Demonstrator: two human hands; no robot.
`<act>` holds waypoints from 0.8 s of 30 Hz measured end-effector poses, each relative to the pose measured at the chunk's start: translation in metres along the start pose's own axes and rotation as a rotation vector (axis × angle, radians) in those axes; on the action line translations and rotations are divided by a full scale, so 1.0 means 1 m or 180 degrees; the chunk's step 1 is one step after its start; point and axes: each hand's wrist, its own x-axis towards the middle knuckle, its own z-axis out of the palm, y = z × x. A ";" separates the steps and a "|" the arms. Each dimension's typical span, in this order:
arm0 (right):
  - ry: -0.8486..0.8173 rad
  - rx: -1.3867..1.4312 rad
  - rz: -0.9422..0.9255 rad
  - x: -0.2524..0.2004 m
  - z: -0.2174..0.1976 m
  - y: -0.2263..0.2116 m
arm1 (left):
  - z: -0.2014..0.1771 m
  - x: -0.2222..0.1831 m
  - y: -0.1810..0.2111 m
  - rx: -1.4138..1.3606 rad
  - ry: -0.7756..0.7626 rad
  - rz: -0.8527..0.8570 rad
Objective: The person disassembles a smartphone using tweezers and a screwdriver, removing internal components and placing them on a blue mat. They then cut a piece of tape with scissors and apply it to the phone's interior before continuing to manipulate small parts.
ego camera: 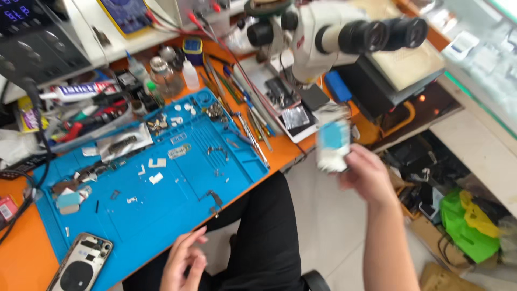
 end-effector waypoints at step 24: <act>0.2037 -0.0611 -0.2152 0.046 0.038 0.004 | -0.097 -0.027 0.111 -0.0387 0.0428 -0.0006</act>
